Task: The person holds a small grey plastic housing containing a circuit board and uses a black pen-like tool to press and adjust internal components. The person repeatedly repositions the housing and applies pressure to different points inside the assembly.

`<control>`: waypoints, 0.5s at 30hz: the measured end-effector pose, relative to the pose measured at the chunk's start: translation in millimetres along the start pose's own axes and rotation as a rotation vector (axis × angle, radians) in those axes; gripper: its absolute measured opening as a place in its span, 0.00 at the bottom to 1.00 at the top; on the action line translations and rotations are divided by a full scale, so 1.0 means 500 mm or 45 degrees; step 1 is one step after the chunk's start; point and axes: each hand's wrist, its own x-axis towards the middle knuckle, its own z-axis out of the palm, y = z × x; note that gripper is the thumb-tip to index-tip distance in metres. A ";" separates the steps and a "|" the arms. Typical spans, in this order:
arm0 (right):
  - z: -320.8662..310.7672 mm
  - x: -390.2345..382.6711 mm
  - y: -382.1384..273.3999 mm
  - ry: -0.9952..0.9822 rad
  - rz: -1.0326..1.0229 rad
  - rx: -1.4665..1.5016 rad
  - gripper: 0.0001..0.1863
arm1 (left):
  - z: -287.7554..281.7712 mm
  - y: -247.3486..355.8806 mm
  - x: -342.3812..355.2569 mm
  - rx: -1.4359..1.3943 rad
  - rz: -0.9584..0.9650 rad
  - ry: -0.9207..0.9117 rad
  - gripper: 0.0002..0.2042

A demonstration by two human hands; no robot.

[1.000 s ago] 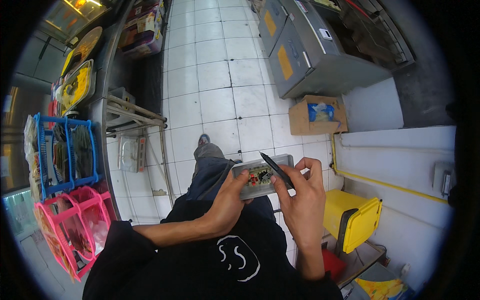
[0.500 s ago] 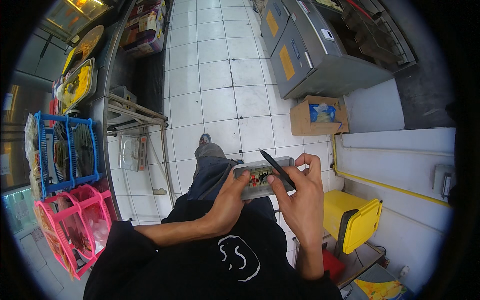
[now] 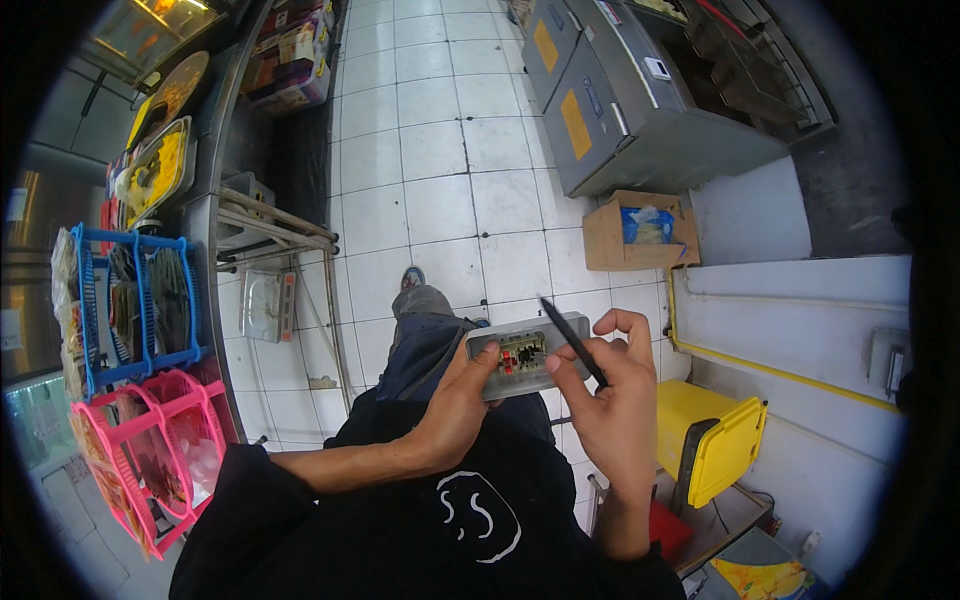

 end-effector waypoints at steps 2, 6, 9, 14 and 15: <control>-0.003 -0.006 -0.004 -0.035 0.054 0.116 0.06 | -0.001 0.001 -0.002 0.012 0.011 0.002 0.15; 0.010 -0.016 -0.012 -0.046 0.058 0.153 0.06 | 0.002 -0.001 -0.002 0.020 0.013 0.024 0.15; 0.025 -0.017 -0.014 0.003 -0.032 0.081 0.06 | 0.001 -0.002 -0.001 0.012 0.019 0.025 0.15; 0.033 -0.018 -0.017 0.012 -0.020 0.064 0.06 | 0.001 -0.001 -0.003 0.004 0.030 0.034 0.15; 0.033 -0.018 -0.018 0.018 -0.033 0.049 0.06 | 0.001 -0.002 -0.004 -0.002 0.034 0.029 0.15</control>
